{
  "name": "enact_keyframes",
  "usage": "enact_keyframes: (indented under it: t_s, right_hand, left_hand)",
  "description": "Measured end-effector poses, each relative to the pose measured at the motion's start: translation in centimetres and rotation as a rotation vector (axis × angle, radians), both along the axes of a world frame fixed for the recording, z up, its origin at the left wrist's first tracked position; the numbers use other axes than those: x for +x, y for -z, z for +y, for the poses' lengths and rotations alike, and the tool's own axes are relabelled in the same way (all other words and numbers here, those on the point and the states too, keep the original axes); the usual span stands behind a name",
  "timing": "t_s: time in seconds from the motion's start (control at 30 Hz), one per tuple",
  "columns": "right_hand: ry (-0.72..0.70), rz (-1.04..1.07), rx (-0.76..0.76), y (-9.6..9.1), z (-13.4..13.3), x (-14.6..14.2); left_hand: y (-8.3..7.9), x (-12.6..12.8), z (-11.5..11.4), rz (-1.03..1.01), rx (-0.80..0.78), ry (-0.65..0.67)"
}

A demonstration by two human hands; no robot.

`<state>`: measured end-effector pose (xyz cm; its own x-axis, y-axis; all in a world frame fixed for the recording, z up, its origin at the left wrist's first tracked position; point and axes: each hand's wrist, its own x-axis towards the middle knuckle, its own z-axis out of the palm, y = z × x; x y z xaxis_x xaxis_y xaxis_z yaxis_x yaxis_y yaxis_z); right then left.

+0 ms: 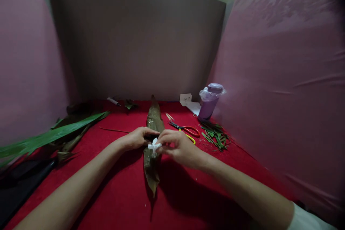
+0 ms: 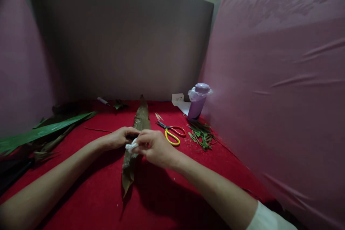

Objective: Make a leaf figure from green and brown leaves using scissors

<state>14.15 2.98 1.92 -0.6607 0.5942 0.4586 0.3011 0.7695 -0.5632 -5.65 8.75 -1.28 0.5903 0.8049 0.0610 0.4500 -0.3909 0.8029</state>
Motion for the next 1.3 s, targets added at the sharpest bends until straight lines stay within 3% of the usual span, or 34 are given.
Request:
enact_keyframes:
  t_s: [0.07, 0.13, 0.27, 0.47, 0.67, 0.77, 0.87, 0.93, 1.0, 1.17, 1.3]
  right_hand:
    - [0.115, -0.105, 0.099, 1.1, 2.1, -0.7]
    - [0.123, -0.141, 0.125, 2.5, 2.9, -1.3]
    - [0.026, -0.188, 0.162, 4.1, 1.2, -1.0]
    - [-0.165, -0.164, 0.198, 4.0, -2.7, 0.9]
    - [-0.326, -0.059, -0.016, 2.3, -3.0, 1.6]
    - [-0.21, 0.049, -0.09, 1.3, -0.7, 0.9]
    - [-0.019, -0.031, 0.061, 1.8, 2.2, -0.7]
    - [0.016, -0.108, 0.141, 2.7, 3.1, -1.8]
    - [-0.007, -0.13, 0.158, 3.7, 2.5, -2.3]
    - [-0.196, -0.146, 0.157, 4.5, -1.9, -1.2]
    - [-0.137, -0.07, 0.117, 4.3, -1.1, -0.1]
  left_hand:
    - [0.1, 0.0, 0.0, -0.008, 0.001, 0.017]
    - [0.2, -0.1, 0.1, -0.01, 0.011, 0.008]
    - [0.4, -0.2, 0.3, 0.006, 0.018, -0.03]
    - [0.0, -0.1, 0.2, 0.055, 0.007, -0.06]
    - [-0.1, -0.2, 0.0, 0.06, 0.018, -0.057]
    - [-0.1, -0.2, 0.0, 0.038, 0.019, -0.03]
    - [0.0, -0.1, 0.1, 0.029, 0.012, 0.01]
    - [0.0, -0.1, 0.2, 0.029, 0.016, 0.014]
    - [0.1, -0.2, 0.3, 0.027, 0.023, 0.001]
    - [-0.1, -0.3, 0.1, 0.043, 0.009, -0.034]
    - [-0.6, -0.3, -0.3, 0.068, 0.013, -0.049]
